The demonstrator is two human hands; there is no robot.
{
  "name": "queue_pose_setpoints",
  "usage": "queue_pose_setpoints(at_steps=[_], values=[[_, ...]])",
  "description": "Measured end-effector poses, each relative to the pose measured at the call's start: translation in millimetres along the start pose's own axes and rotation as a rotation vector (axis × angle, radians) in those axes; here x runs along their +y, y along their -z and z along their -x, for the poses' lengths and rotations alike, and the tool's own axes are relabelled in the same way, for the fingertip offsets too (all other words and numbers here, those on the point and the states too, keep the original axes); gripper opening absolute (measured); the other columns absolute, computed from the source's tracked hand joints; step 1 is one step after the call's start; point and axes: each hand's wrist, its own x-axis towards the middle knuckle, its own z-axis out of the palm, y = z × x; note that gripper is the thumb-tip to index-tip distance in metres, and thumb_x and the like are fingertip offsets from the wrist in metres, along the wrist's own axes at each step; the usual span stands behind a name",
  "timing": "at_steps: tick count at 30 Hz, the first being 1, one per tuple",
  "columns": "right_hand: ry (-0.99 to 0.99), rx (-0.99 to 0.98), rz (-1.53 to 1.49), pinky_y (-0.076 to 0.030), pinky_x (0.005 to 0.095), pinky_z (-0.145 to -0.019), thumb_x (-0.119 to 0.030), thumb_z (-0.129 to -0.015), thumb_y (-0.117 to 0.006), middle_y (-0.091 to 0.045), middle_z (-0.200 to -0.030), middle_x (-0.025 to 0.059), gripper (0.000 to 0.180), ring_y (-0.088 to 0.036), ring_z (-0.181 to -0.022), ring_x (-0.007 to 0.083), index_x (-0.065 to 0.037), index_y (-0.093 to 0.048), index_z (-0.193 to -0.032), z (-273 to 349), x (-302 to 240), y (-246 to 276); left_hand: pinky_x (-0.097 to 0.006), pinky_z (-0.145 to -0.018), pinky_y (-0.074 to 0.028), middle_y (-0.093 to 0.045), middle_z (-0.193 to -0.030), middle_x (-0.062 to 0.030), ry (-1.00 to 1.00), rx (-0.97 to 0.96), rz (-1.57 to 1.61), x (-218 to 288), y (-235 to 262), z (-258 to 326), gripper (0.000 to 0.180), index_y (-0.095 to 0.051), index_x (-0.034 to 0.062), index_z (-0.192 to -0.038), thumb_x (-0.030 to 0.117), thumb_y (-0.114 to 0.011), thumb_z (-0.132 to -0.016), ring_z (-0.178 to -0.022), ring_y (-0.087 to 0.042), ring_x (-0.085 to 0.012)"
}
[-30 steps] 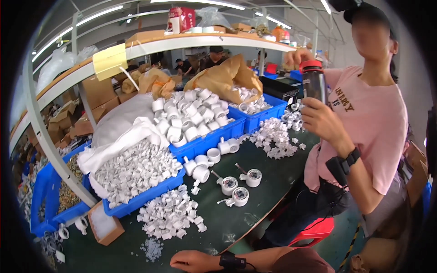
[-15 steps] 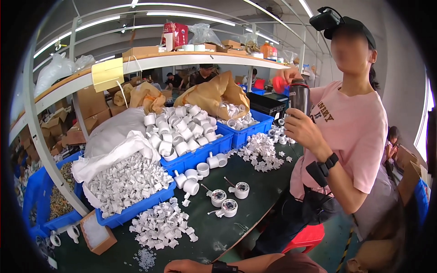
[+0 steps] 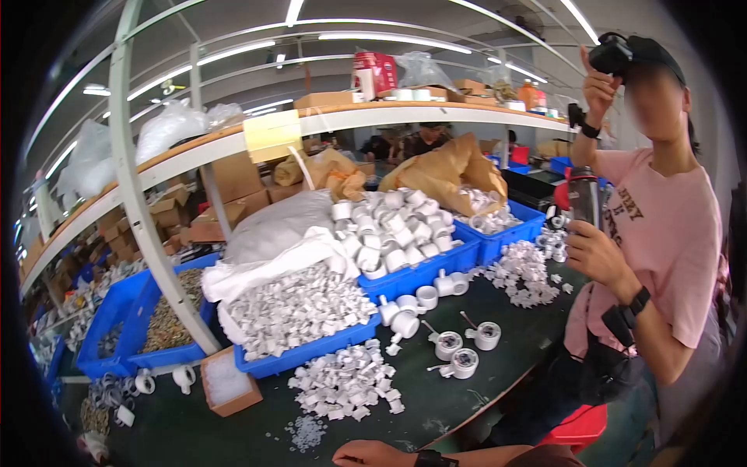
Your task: The person assembles a camera by hand, picking up a white plastic housing and a small white component to fit them together. They then pick up a battery and a circuit board to fit them into the housing before setting the assembly aside.
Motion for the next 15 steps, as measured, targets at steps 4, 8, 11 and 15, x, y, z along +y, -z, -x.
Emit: queue_pose_setpoints(at_steps=[4, 8, 11, 15], values=[[0.106, -0.101, -0.098, -0.054, 0.0410, -0.078, -0.017, -0.096, -0.066, -0.069, -0.096, 0.0140, 0.013, -0.067, -0.089, 0.0343, -0.006, -0.070, -0.100, -12, -9, -5, -0.037, -0.043, -0.036, -0.059, -0.066, -0.0079, 0.372, 0.495, -0.140, 4, -36, 8, 0.011, -0.068, 0.0012, -0.092, 0.011, -0.061, -0.093, -0.050, -0.052, -0.0218], [0.077, -0.113, -0.094, -0.053, 0.0401, -0.076, -0.016, -0.096, -0.067, -0.069, -0.094, 0.0148, 0.013, -0.067, -0.087, 0.0343, -0.004, -0.070, -0.099, -17, -24, -1, -0.035, -0.040, -0.034, -0.056, -0.063, -0.0066, 0.743, 0.988, -0.443, 21, -61, 8, 0.009, -0.069, 0.0006, -0.094, 0.008, -0.065, -0.091, -0.047, -0.049, -0.0190], [0.036, -0.117, -0.105, -0.053, 0.0382, -0.075, -0.014, -0.096, -0.067, -0.069, -0.093, 0.0155, 0.012, -0.067, -0.085, 0.0339, -0.003, -0.070, -0.099, -20, -30, 1, -0.039, -0.050, -0.047, -0.068, -0.077, -0.0128, 1.228, 1.060, -0.569, 22, -94, 21, 0.014, -0.071, 0.0076, -0.094, 0.017, -0.061, -0.094, -0.056, -0.062, -0.0287], [0.035, -0.073, -0.010, -0.053, 0.0351, -0.074, -0.012, -0.097, -0.066, -0.069, -0.092, 0.0155, 0.011, -0.068, -0.082, 0.0305, -0.002, -0.070, -0.100, -19, -23, 3, -0.029, -0.062, -0.051, -0.070, -0.075, -0.0065, 1.866, 1.560, -0.189, 36, -160, 52, 0.024, -0.075, 0.0018, -0.109, 0.011, -0.058, -0.097, -0.065, -0.066, -0.0157]])
